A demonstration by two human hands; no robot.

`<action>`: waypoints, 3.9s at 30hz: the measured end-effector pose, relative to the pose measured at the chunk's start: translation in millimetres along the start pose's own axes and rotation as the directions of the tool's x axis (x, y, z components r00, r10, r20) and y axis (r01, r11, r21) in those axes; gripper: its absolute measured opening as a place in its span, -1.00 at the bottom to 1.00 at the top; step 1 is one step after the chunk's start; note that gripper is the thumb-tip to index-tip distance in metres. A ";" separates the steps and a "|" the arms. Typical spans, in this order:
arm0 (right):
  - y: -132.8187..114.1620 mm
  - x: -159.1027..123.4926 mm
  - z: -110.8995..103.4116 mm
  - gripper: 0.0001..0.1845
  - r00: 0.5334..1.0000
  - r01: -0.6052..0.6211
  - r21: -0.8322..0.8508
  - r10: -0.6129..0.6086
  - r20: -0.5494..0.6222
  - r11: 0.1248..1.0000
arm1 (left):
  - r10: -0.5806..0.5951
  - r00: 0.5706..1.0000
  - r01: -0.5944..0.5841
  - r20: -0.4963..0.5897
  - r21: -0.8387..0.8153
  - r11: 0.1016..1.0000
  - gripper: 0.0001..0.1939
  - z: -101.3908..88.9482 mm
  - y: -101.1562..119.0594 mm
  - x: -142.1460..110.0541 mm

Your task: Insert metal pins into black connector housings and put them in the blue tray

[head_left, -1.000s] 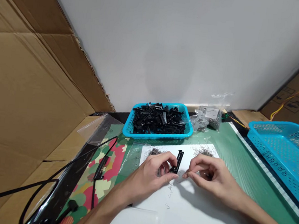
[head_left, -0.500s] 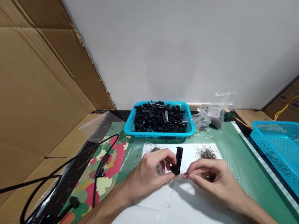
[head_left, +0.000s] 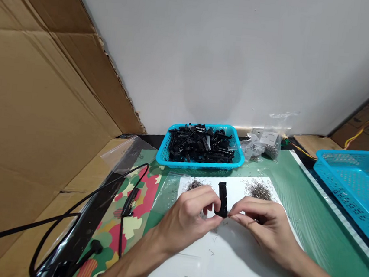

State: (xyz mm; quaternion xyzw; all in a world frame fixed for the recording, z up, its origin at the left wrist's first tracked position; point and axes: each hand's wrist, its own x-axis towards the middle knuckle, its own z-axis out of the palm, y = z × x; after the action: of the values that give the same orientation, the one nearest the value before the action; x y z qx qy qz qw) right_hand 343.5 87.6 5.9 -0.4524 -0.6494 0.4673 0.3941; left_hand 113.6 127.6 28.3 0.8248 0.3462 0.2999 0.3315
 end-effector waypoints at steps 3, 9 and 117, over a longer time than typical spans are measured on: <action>-1.8 -0.9 1.4 -0.75 0.999 0.025 0.009 -0.025 -0.035 1.000 | 0.037 0.999 -0.037 0.004 0.013 0.999 -0.81 0.5 -0.1 -1.1; -3.2 -2.3 5.8 -0.83 0.996 0.028 0.054 -0.023 -0.089 0.998 | 0.071 0.997 -0.071 0.004 0.034 0.997 -0.79 1.5 1.7 -2.2; -1.2 4.3 32.4 -0.82 0.904 0.103 -0.584 -0.321 -0.282 0.805 | -0.106 0.923 -0.055 0.369 0.400 0.915 -0.84 9.7 2.9 4.3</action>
State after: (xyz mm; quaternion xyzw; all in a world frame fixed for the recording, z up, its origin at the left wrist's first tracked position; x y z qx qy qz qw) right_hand 311.8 83.5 -0.7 -0.5494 -0.7185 0.1171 0.4101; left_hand 124.2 126.0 25.8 0.9131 0.3398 0.0505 0.2196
